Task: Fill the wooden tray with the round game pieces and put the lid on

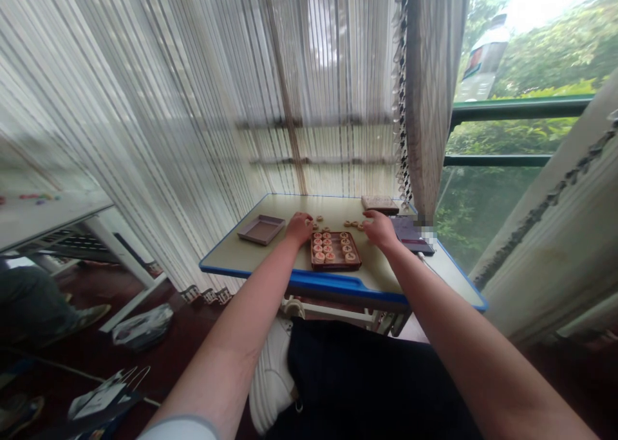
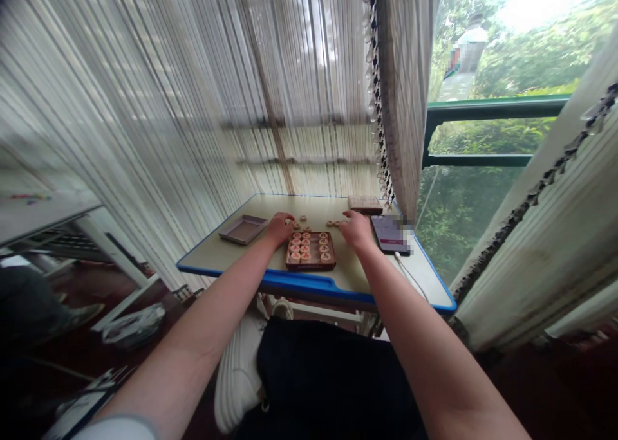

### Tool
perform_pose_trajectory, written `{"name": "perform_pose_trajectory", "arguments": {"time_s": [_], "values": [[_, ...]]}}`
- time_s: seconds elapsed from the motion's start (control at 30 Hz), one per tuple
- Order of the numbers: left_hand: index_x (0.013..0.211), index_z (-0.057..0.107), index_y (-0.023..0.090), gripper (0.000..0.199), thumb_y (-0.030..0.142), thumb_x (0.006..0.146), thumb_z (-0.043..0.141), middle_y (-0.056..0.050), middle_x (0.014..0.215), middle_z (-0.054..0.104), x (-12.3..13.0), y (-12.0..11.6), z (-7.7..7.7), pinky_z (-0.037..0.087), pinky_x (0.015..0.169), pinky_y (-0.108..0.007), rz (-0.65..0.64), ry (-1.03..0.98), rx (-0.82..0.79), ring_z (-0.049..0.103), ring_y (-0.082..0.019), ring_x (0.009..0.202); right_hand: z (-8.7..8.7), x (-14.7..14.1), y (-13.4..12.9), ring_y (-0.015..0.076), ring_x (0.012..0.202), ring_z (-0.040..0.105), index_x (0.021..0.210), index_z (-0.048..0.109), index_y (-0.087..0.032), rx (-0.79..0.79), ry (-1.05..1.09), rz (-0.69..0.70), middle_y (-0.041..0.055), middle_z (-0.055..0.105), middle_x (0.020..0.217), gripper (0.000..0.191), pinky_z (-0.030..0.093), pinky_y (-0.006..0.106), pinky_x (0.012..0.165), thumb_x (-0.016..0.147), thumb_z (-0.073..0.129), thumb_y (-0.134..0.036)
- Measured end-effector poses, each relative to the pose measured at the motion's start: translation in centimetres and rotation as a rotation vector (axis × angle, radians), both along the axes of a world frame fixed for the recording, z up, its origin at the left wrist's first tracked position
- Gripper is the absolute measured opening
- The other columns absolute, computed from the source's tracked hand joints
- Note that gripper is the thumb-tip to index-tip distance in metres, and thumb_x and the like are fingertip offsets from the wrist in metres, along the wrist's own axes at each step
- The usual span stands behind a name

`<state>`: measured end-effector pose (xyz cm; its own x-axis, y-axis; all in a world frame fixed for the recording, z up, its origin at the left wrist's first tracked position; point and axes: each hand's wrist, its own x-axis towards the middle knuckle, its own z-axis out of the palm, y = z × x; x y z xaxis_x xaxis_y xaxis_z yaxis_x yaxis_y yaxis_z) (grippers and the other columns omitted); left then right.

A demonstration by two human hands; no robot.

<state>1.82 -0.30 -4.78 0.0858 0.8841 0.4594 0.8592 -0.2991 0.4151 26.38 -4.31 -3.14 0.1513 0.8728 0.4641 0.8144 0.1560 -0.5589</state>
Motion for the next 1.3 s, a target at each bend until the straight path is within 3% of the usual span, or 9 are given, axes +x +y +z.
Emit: {"name": "perform_pose_trajectory", "arguments": {"time_s": [0.17,0.27,0.43,0.7,0.97,1.13,1.3], "values": [[0.093,0.063,0.016,0.021,0.021,0.077,0.049,-0.008,0.101,0.056,-0.1,0.4,-0.4,0.042,0.087,-0.028,-0.019,-0.023,0.013,0.056,-0.017,0.091,-2.0,-1.0,1.9,0.0252,0.12,0.038,0.116,0.059,-0.019,-0.013,-0.305,-0.001,0.0063,0.049,0.132,0.039,0.03,0.037,0.098,0.08,0.044,-0.02],[0.092,0.063,0.016,0.021,0.021,0.077,0.049,-0.008,0.1,0.056,-0.2,0.6,-0.6,0.042,0.087,-0.028,-0.034,-0.019,0.023,0.055,-0.017,0.093,-2.5,-1.1,1.8,0.0241,0.115,0.043,0.11,0.063,-0.023,-0.071,-0.352,0.047,0.0046,0.058,0.121,0.034,0.033,0.035,0.094,0.081,0.044,-0.024],[0.092,0.064,0.016,0.021,0.02,0.077,0.049,-0.009,0.1,0.057,-0.2,0.6,-0.4,0.041,0.089,-0.029,-0.034,-0.014,0.032,0.055,-0.018,0.095,-1.9,-0.7,0.7,0.0236,0.102,0.049,0.099,0.068,-0.023,-0.09,-0.394,0.061,0.0057,0.067,0.098,0.029,0.036,0.031,0.085,0.079,0.047,-0.03],[0.092,0.064,0.016,0.021,0.021,0.078,0.049,-0.009,0.103,0.057,-0.2,0.5,-0.4,0.042,0.085,-0.028,-0.017,-0.036,-0.002,0.055,-0.017,0.093,-1.2,-0.9,-0.7,0.0248,0.096,0.049,0.095,0.069,-0.022,-0.105,-0.391,-0.004,0.0067,0.067,0.094,0.029,0.037,0.03,0.077,0.076,0.051,-0.035],[0.091,0.064,0.016,0.021,0.022,0.077,0.05,-0.009,0.101,0.058,-0.4,0.5,-0.5,0.042,0.085,-0.028,-0.017,-0.027,0.003,0.056,-0.017,0.09,-1.2,-0.9,-0.7,0.0256,0.097,0.05,0.097,0.069,-0.022,-0.135,-0.389,-0.005,0.0075,0.066,0.099,0.034,0.036,0.032,0.082,0.076,0.05,-0.041],[0.091,0.065,0.016,0.021,0.023,0.077,0.051,-0.009,0.101,0.058,-0.3,0.5,-0.4,0.043,0.084,-0.029,-0.022,-0.024,-0.009,0.057,-0.017,0.089,-1.1,-0.9,-0.7,0.0242,0.096,0.052,0.096,0.07,-0.024,-0.126,-0.403,0.066,0.0047,0.068,0.096,0.03,0.037,0.031,0.083,0.076,0.05,-0.034],[0.09,0.066,0.016,0.02,0.022,0.077,0.052,-0.009,0.102,0.059,-0.3,0.5,-0.3,0.044,0.084,-0.029,-0.015,-0.036,-0.023,0.058,-0.017,0.088,-1.0,-0.9,-1.1,0.0251,0.096,0.052,0.096,0.07,-0.023,-0.138,-0.383,0.017,0.0061,0.068,0.096,0.031,0.039,0.032,0.081,0.074,0.053,-0.036]]}}
